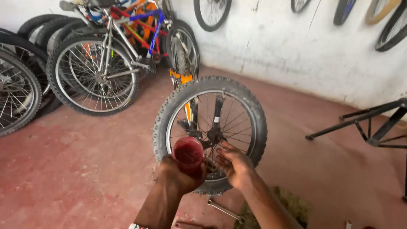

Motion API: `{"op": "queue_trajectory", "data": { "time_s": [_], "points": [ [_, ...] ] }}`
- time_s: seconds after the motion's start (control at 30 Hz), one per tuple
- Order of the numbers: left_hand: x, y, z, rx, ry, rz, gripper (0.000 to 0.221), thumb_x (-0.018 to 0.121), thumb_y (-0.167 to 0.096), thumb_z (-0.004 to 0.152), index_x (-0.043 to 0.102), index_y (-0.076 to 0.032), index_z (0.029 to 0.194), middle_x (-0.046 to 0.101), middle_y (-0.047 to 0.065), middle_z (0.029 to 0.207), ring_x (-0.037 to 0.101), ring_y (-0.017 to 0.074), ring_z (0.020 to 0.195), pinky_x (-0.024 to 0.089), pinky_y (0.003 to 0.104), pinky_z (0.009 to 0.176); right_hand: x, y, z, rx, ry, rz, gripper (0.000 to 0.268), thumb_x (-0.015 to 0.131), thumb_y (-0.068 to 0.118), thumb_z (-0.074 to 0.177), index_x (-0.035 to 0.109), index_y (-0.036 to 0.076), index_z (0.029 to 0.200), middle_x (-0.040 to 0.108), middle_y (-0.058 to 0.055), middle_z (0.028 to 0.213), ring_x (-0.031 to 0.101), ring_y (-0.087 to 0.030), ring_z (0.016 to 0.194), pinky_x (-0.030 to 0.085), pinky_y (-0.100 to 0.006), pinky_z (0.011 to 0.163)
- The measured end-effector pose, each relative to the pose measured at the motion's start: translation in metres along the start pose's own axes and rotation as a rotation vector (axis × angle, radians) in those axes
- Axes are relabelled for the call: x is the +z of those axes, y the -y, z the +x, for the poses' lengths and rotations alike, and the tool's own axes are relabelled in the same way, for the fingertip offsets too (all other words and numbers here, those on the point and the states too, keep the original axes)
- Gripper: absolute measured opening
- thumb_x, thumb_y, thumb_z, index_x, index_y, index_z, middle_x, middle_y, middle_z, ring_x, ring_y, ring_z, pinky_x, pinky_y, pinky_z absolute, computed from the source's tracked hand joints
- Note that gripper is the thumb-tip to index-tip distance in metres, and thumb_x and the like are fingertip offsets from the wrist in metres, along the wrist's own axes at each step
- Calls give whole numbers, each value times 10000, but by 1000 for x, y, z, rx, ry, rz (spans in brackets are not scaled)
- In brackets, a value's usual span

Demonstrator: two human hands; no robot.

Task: The person cleans a bicycle wheel hub with a cloth and then applies red grease from a container to the hub's axle area.

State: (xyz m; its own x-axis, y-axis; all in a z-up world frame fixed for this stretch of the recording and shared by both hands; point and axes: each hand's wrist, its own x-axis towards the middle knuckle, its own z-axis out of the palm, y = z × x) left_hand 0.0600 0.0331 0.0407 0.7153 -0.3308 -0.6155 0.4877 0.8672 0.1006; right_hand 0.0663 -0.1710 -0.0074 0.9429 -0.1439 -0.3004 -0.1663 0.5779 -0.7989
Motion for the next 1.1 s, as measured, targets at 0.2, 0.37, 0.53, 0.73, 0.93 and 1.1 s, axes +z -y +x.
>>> {"op": "queue_trajectory", "data": {
  "time_s": [0.2,0.37,0.53,0.73,0.93,1.1],
  "points": [
    [19,-21,-7,-12,9,-10,332,433,-347,950,657,-206,1150,667,93,1153,611,250,995,512,367,724,43,9,-4,0,-95,85,467,549,-27,977,616,70,1429,654,-143,1130,607,-198,845,562,-334,775],
    [25,-24,-13,17,-36,20,482,376,-362,961,604,-59,1259,647,243,1179,633,317,975,535,384,730,56,1,3,-48,-125,209,372,550,27,981,637,90,1338,633,-135,1076,590,-231,906,540,-375,798],
    [32,-24,-15,44,-70,37,541,326,-431,979,606,-75,1275,650,243,1193,627,309,955,530,376,707,74,8,-9,-31,-181,229,329,521,45,1028,647,99,1326,632,-116,1085,580,-225,971,514,-411,948],
    [33,-21,-13,37,-73,50,548,333,-449,990,609,-82,1289,657,240,1198,634,306,957,537,367,712,80,8,-11,-55,-187,230,313,584,71,972,651,96,1277,672,-117,1064,606,-231,923,511,-403,886],
    [45,-13,-25,42,-105,48,490,343,-385,983,627,-108,1271,648,211,1207,634,278,974,533,340,710,97,16,-33,-73,-227,111,485,535,51,974,569,75,1457,670,-143,1204,596,-209,934,526,-349,808],
    [43,-11,-23,44,-151,62,518,343,-433,975,633,-117,1267,658,209,1209,641,283,968,531,355,714,97,14,-37,-78,-270,52,453,486,23,1004,604,80,1437,687,-153,1238,604,-214,1002,536,-343,846]
  ]
}}
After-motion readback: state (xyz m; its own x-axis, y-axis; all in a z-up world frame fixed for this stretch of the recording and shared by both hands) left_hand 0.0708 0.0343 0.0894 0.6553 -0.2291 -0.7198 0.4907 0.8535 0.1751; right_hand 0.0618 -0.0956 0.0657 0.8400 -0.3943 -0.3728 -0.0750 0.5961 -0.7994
